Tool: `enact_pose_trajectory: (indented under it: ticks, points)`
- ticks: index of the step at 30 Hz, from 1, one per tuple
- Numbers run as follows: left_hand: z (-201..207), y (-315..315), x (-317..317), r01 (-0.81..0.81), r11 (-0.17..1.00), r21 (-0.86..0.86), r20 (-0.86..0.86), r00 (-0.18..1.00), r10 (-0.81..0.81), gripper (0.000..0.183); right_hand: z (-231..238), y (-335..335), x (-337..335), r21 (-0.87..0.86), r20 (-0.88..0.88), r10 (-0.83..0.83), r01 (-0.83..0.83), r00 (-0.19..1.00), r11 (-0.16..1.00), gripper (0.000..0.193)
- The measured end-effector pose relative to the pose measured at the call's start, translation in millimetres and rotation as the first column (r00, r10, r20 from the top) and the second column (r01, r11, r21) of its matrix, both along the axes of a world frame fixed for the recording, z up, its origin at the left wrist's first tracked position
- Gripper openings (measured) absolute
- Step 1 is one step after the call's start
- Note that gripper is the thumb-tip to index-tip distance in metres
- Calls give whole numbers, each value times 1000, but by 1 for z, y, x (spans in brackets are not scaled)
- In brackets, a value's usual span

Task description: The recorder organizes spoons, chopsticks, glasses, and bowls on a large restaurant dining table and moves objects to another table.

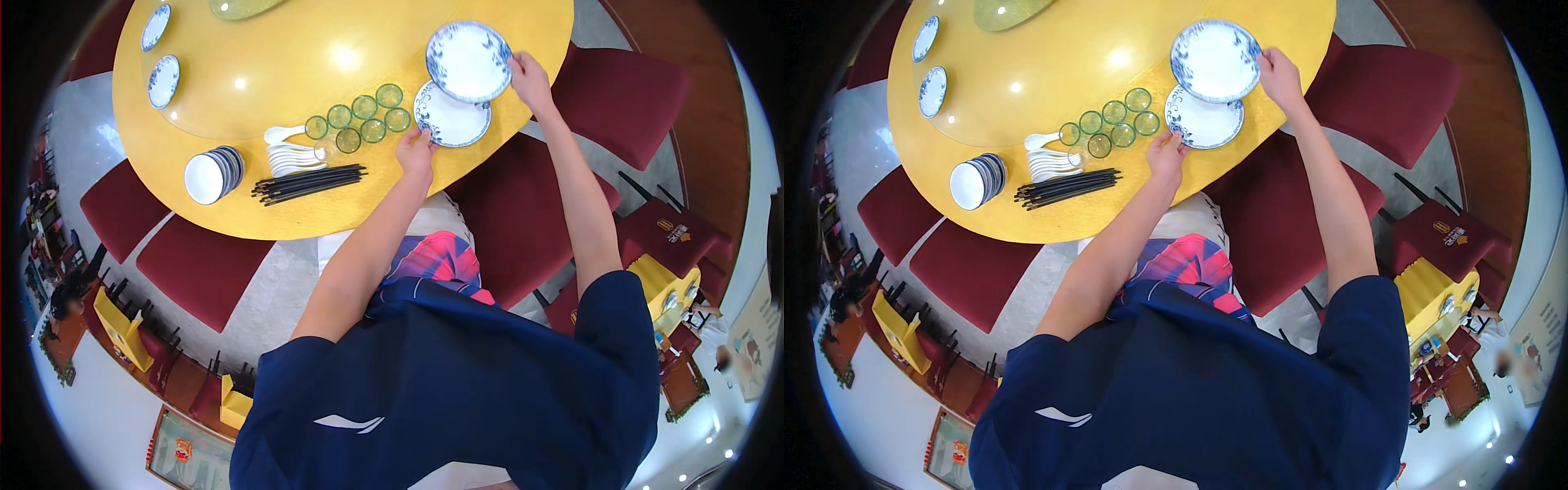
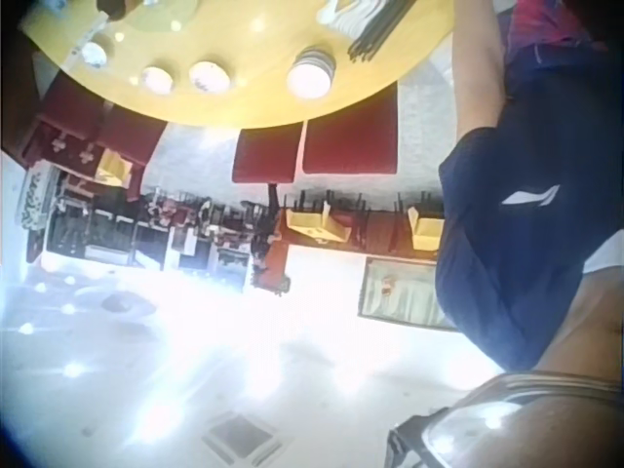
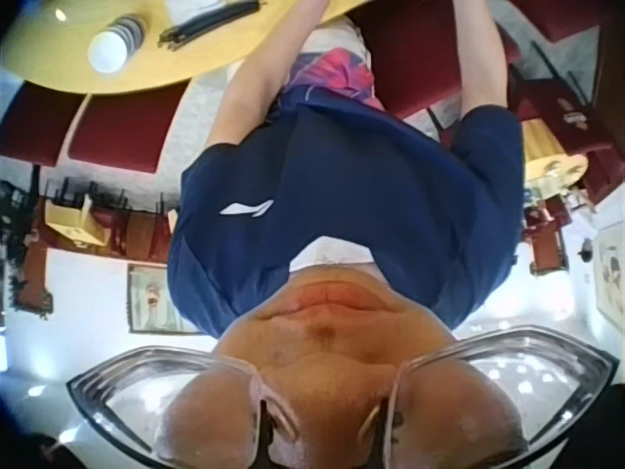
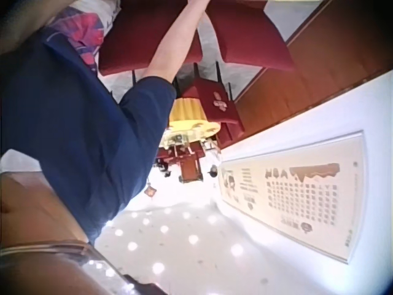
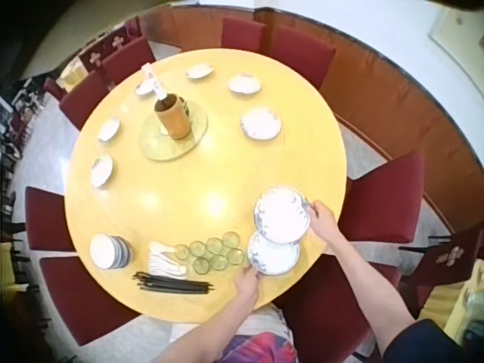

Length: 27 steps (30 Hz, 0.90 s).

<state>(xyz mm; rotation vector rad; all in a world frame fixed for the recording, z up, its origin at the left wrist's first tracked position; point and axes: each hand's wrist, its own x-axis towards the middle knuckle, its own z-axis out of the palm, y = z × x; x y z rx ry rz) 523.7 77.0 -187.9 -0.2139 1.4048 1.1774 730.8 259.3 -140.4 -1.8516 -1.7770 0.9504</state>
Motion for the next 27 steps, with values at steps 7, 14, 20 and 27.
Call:
enact_pose_trajectory:
  ticks: [7, 14, 20, 27]
  points:
    - [-6, -2, 0, -114, 993, -30, -59, 992, 112, 34, -16, -71, 10, -110, 43, -27, 32, 999, 993, 20]
    - [6, -35, -30, 132, 991, 4, -95, 987, -131, 27, -41, -80, -11, -160, 3, 25, -25, 1000, 987, 19]
    - [91, -28, -96, 296, 948, 114, -92, 954, -287, 29, -47, -74, -8, -206, -15, 57, -59, 998, 977, 22]
    - [103, 52, -173, 781, 625, -17, -998, 26, -59, 24, -27, -65, -16, -169, 138, 224, -200, 965, 965, 22]
